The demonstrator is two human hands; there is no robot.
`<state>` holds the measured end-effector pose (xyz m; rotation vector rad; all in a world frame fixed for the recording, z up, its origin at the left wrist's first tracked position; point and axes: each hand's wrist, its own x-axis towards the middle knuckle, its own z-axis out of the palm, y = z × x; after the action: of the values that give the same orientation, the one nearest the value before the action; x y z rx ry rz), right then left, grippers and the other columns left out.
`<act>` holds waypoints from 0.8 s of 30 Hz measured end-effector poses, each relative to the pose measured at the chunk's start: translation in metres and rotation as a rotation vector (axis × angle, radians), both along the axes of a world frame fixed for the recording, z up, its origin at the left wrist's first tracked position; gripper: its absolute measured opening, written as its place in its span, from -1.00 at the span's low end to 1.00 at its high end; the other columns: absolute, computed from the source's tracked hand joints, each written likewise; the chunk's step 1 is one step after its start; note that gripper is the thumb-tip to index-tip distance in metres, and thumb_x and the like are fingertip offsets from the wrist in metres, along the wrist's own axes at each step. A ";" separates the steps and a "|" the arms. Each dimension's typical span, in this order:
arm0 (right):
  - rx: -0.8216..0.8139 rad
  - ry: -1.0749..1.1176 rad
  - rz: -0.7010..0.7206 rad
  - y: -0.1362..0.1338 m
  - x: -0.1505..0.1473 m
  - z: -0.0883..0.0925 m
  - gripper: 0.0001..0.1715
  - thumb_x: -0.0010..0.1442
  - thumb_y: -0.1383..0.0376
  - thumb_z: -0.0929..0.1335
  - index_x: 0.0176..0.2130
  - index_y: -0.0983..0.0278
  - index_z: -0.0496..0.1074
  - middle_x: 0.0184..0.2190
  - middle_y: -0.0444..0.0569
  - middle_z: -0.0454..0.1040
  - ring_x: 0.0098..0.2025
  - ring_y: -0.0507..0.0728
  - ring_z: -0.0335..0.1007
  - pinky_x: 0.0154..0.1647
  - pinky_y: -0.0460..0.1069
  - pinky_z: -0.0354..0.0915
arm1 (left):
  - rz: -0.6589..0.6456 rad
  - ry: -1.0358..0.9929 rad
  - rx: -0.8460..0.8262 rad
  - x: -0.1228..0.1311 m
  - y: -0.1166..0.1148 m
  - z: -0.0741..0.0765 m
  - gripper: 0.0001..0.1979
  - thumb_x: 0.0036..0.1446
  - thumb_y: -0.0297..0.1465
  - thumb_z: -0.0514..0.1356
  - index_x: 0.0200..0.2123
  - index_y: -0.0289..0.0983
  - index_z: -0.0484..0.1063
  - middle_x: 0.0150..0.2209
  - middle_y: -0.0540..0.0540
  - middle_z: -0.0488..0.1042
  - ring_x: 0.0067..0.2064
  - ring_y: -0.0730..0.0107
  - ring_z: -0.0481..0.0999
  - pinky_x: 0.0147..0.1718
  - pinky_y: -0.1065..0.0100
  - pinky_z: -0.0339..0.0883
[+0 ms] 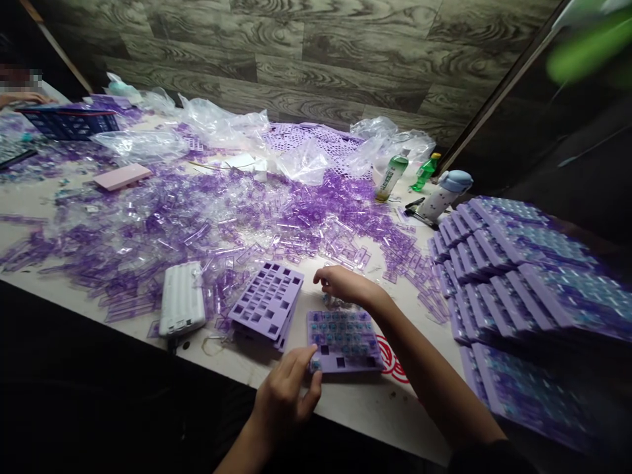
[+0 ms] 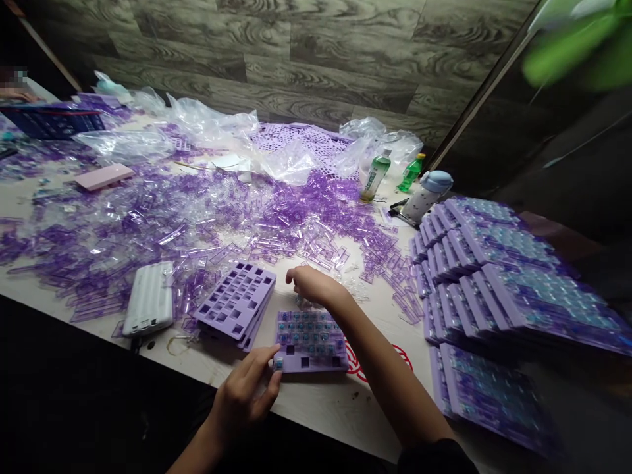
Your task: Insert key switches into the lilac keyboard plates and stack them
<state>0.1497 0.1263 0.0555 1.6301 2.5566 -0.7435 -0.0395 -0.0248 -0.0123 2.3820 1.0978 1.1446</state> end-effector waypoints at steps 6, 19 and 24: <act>0.003 0.005 -0.013 0.002 -0.001 -0.003 -0.67 0.06 0.48 0.38 -0.12 0.31 0.45 -0.29 0.00 0.49 -0.32 0.09 0.39 -0.34 -0.11 0.20 | 0.012 0.008 0.002 0.000 0.000 0.000 -0.62 0.13 -0.49 0.06 0.05 -0.34 0.21 -0.17 -0.21 0.46 -0.15 0.30 0.48 -0.20 0.34 0.43; 0.027 0.103 -0.067 0.023 -0.009 0.003 -0.80 0.15 0.50 0.31 -0.24 0.33 0.49 -0.32 -0.05 0.51 -0.36 0.04 0.41 -0.39 -0.15 0.22 | 0.049 -0.063 0.014 0.005 -0.003 -0.005 -0.67 0.16 -0.47 0.02 0.02 -0.33 0.26 -0.21 -0.20 0.46 -0.18 0.31 0.49 -0.21 0.33 0.42; 0.129 0.107 -0.050 0.043 -0.017 -0.001 -0.77 0.19 0.51 0.27 -0.23 0.34 0.48 -0.31 -0.04 0.51 -0.35 0.03 0.41 -0.37 -0.14 0.26 | 0.083 -0.101 0.055 0.008 -0.002 -0.013 -0.69 0.17 -0.47 0.01 0.00 -0.33 0.28 -0.22 -0.19 0.47 -0.17 0.32 0.49 -0.22 0.37 0.43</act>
<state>0.1329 0.1693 0.0543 1.7425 2.6992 -0.7015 -0.0312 -0.0272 -0.0254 2.3101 1.1558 1.3244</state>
